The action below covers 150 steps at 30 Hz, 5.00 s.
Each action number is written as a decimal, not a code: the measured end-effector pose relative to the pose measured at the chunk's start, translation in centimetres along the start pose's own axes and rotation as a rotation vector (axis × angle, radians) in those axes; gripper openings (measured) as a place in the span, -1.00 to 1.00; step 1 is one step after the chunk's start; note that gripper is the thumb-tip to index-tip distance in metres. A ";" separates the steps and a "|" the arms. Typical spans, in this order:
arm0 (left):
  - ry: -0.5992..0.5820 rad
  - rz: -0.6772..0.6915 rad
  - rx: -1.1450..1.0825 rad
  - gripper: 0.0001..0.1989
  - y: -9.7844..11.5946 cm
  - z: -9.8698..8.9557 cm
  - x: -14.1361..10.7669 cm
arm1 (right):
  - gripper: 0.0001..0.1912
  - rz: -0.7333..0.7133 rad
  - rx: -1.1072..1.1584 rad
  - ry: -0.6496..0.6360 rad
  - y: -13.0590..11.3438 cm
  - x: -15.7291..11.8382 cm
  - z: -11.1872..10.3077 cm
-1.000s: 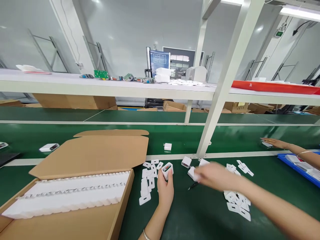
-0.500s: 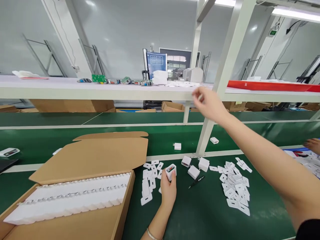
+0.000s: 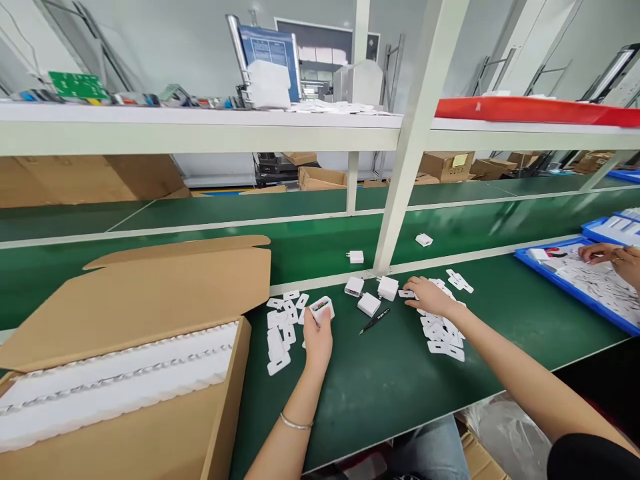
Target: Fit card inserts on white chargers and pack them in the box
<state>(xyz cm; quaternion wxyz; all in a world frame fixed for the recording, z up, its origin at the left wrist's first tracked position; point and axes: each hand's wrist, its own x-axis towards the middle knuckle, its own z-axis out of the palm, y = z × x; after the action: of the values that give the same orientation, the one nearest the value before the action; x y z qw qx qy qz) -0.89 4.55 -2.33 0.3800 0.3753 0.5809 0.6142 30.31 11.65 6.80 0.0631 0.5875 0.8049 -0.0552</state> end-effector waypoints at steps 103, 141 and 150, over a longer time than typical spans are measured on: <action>-0.505 0.397 0.099 -0.51 1.4 -0.4 -1.6 | -0.52 -0.277 1.238 0.279 -15.7 -1.7 6.3; 0.816 -0.276 1.395 -0.59 10.2 -37.0 -3.5 | -0.61 -0.332 0.116 0.573 -13.7 0.9 8.7; 0.755 -0.411 1.344 -0.56 8.4 -40.7 1.8 | -0.68 -0.575 0.140 0.616 -15.1 0.4 9.2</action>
<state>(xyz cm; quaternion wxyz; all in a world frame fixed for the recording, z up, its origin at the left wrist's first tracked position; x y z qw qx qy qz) -38.62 -11.53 4.36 -0.0446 0.1760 0.9740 0.1358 16.16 5.98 -2.15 -0.2384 0.3313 0.9114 0.0529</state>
